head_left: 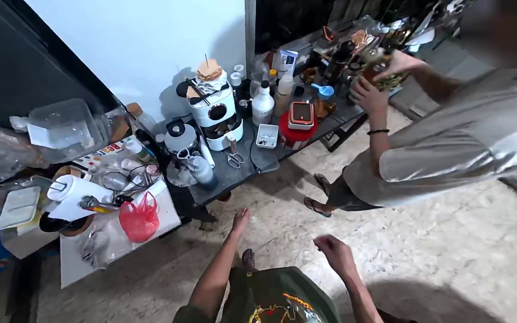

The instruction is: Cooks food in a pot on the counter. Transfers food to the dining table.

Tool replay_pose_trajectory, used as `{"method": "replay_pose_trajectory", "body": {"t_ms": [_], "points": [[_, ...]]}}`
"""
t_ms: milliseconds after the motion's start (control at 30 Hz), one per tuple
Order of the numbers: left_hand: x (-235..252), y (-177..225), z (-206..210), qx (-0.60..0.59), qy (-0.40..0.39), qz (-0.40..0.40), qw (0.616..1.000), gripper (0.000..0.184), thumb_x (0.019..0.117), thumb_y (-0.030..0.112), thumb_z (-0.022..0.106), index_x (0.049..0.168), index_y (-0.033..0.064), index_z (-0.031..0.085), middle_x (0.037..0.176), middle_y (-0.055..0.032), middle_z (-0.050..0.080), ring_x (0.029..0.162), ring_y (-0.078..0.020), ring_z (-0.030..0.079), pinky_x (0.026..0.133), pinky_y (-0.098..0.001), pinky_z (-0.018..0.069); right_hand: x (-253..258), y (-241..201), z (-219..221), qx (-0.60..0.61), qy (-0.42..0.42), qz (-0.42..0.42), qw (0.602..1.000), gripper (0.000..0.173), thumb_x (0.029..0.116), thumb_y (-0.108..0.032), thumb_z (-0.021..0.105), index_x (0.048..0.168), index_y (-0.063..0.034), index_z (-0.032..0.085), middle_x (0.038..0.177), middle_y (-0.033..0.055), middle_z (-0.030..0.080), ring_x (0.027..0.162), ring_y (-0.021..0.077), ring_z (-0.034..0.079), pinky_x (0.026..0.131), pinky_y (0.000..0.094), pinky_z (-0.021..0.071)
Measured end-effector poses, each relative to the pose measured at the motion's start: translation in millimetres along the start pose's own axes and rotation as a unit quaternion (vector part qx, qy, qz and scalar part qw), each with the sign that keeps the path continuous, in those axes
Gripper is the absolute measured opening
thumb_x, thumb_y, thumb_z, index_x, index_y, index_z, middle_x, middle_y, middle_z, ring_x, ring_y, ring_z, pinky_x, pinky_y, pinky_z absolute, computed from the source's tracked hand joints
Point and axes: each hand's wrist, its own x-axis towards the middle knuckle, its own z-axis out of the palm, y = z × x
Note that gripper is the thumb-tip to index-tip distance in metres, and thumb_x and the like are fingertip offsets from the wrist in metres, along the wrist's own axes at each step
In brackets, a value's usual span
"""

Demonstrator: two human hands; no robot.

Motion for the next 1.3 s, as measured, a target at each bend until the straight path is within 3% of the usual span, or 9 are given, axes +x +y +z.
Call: {"method": "replay_pose_trajectory", "body": {"t_ms": [100, 233, 333, 467, 667, 800, 1033, 1200, 1300], "points": [[10, 43, -11, -0.011, 0.016, 0.046, 0.999, 0.044, 0.1109, 0.028, 0.045, 0.14, -0.004, 0.053, 0.126, -0.0202, 0.067, 0.114, -0.0272, 0.067, 0.099, -0.0454, 0.0539, 77, -86, 28, 0.005, -0.039, -0.038, 0.998, 0.042, 0.1089, -0.038, 0.049, 0.103, -0.0052, 0.074, 0.084, 0.0054, 0.076, 0.071, 0.0195, 0.074, 0.074, 0.0472, 0.0633], [3, 95, -14, 0.02, 0.044, 0.126, 0.991, 0.035, 0.1094, 0.022, 0.046, 0.128, -0.0019, 0.063, 0.118, -0.0165, 0.071, 0.105, -0.0235, 0.07, 0.093, -0.0432, 0.0578, 174, -197, 40, -0.072, -0.057, -0.179, 0.98, 0.036, 0.1035, -0.035, 0.061, 0.127, -0.0088, 0.069, 0.106, 0.0109, 0.073, 0.085, 0.0236, 0.072, 0.081, 0.0489, 0.0606], [9, 149, -10, 0.02, 0.074, 0.167, 0.983, 0.037, 0.1098, 0.024, 0.046, 0.132, -0.0011, 0.061, 0.114, -0.0146, 0.072, 0.095, -0.0208, 0.072, 0.086, -0.0403, 0.0596, 247, -295, 54, -0.073, -0.047, -0.269, 0.959, 0.032, 0.104, -0.03, 0.06, 0.118, -0.0043, 0.073, 0.106, 0.0151, 0.074, 0.092, 0.0279, 0.072, 0.088, 0.0515, 0.0583], [40, 222, -10, 0.002, 0.123, 0.195, 0.973, 0.037, 0.1099, 0.024, 0.046, 0.134, -0.0002, 0.06, 0.12, -0.0149, 0.07, 0.102, -0.0215, 0.071, 0.092, -0.0414, 0.0596, 335, -451, 89, -0.081, -0.031, -0.392, 0.916, 0.03, 0.105, -0.03, 0.057, 0.116, -0.0062, 0.072, 0.109, 0.0152, 0.072, 0.1, 0.0307, 0.071, 0.092, 0.0545, 0.0569], [69, 258, -2, -0.085, 0.189, 0.224, 0.952, 0.036, 0.1081, 0.017, 0.047, 0.133, -0.0061, 0.058, 0.12, -0.0194, 0.069, 0.101, -0.0234, 0.071, 0.091, -0.0411, 0.0597, 418, -659, 173, -0.263, -0.063, -0.399, 0.876, 0.025, 0.0955, -0.016, 0.061, 0.11, 0.0042, 0.066, 0.113, 0.0272, 0.068, 0.107, 0.0455, 0.067, 0.082, 0.0638, 0.0552], [75, 256, 6, -0.107, 0.211, 0.184, 0.954, 0.034, 0.1073, 0.016, 0.05, 0.132, -0.0052, 0.06, 0.119, -0.0186, 0.07, 0.099, -0.0237, 0.072, 0.091, -0.0418, 0.06, 459, -697, 215, -0.336, -0.096, -0.322, 0.88, 0.032, 0.0908, -0.008, 0.065, 0.118, 0.0088, 0.063, 0.128, 0.0284, 0.063, 0.118, 0.0449, 0.063, 0.086, 0.0631, 0.0547], [80, 253, -10, -0.124, 0.212, 0.188, 0.951, 0.032, 0.1069, 0.015, 0.05, 0.129, -0.0034, 0.062, 0.114, -0.0157, 0.072, 0.094, -0.0201, 0.073, 0.087, -0.038, 0.0608, 498, -698, 245, -0.318, -0.111, -0.286, 0.897, 0.031, 0.0934, -0.007, 0.063, 0.12, 0.009, 0.064, 0.133, 0.0291, 0.06, 0.123, 0.0458, 0.06, 0.091, 0.064, 0.053], [67, 287, -36, -0.102, 0.215, 0.231, 0.943, 0.03, 0.106, 0.012, 0.049, 0.127, -0.0056, 0.062, 0.111, -0.0159, 0.072, 0.091, -0.0196, 0.072, 0.084, -0.0374, 0.0613, 503, -713, 216, -0.234, -0.103, -0.371, 0.893, 0.023, 0.0915, -0.012, 0.067, 0.105, 0.007, 0.067, 0.113, 0.0287, 0.067, 0.11, 0.0446, 0.066, 0.089, 0.0629, 0.0537], [36, 324, -61, 0.011, 0.314, 0.293, 0.903, 0.03, 0.104, 0.016, 0.054, 0.126, -0.0021, 0.064, 0.115, -0.0139, 0.07, 0.096, -0.0168, 0.069, 0.085, -0.0353, 0.0595, 454, -694, 162, -0.125, -0.103, -0.482, 0.861, 0.024, 0.0983, -0.019, 0.066, 0.113, 0.0, 0.071, 0.098, 0.0177, 0.072, 0.093, 0.0325, 0.07, 0.089, 0.0523, 0.0572]]}}
